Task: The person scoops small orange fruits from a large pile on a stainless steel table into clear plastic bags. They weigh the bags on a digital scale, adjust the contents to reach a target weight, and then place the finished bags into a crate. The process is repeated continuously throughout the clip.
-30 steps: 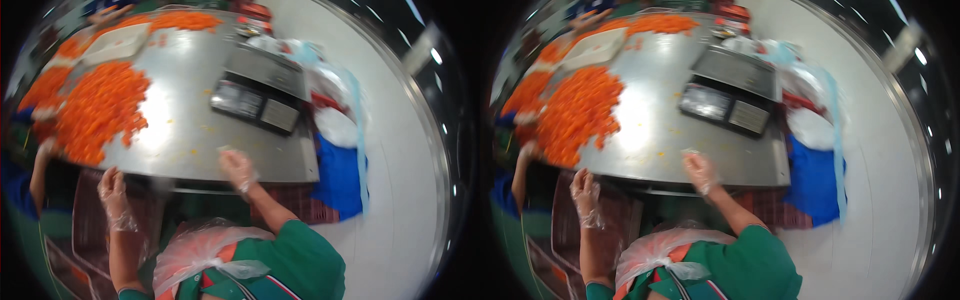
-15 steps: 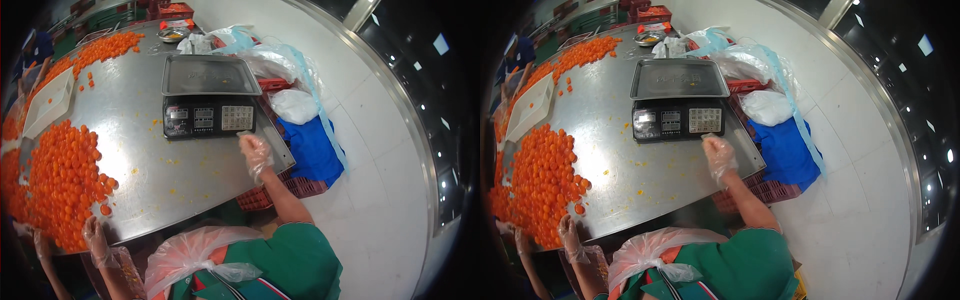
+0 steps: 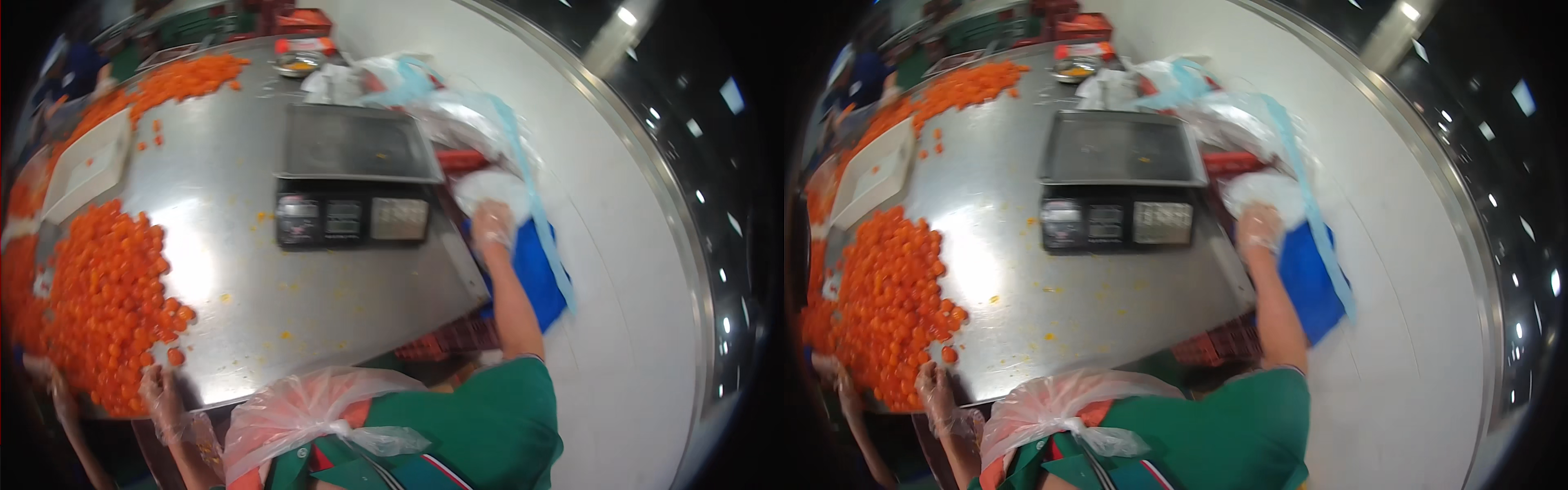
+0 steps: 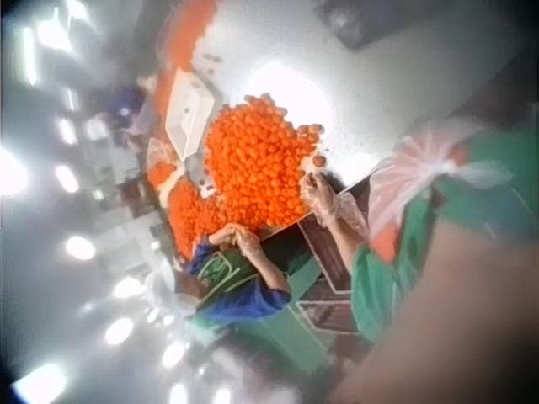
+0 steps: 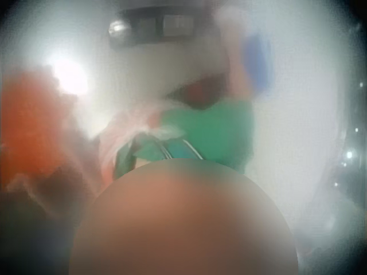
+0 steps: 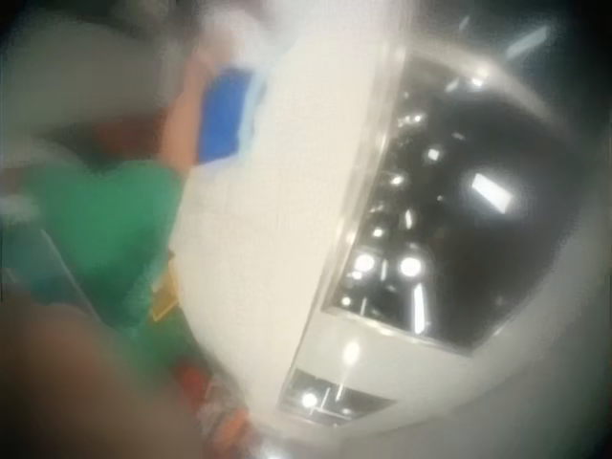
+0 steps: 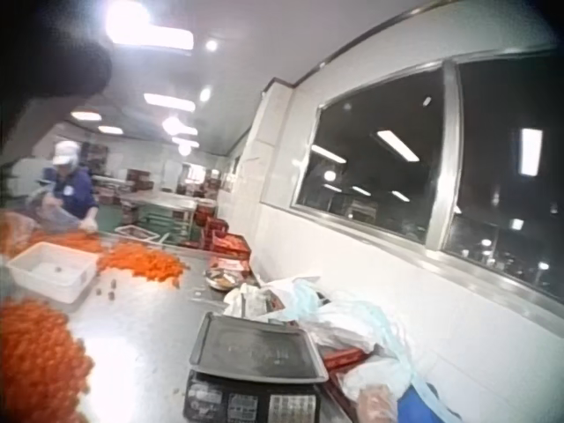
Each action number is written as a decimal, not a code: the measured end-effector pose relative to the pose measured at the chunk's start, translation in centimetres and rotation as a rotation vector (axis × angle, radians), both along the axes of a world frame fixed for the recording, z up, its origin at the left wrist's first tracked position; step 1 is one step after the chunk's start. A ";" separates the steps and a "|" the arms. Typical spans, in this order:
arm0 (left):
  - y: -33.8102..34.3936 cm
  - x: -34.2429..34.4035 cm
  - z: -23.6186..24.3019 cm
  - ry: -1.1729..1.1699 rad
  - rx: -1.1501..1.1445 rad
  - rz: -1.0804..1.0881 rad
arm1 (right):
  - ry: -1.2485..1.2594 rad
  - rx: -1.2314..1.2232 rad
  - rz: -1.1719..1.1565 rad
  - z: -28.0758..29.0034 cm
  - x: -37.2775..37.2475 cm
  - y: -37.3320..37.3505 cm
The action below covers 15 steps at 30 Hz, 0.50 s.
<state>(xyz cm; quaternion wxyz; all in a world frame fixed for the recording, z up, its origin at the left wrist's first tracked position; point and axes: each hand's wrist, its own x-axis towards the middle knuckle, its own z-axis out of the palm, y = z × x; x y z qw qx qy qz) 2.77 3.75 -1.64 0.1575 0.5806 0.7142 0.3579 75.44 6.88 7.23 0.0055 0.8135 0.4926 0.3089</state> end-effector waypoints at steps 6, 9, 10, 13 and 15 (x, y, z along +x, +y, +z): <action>0.7 1.0 2.9 0.161 -0.109 0.016 | -0.155 -0.082 -0.001 -1.8 5.7 -1.5; 0.1 0.6 2.3 0.193 -0.192 0.080 | 0.067 0.178 -0.113 -5.3 12.0 0.0; -0.1 0.5 2.8 0.108 -0.212 0.094 | 0.023 -0.073 -0.221 -4.8 12.7 0.7; -0.3 1.1 4.3 0.012 -0.278 0.109 | -0.092 -0.181 -0.274 -5.0 15.7 2.7; -0.5 1.0 3.9 0.012 -0.263 0.105 | -0.019 -0.172 -0.302 -5.0 15.7 4.2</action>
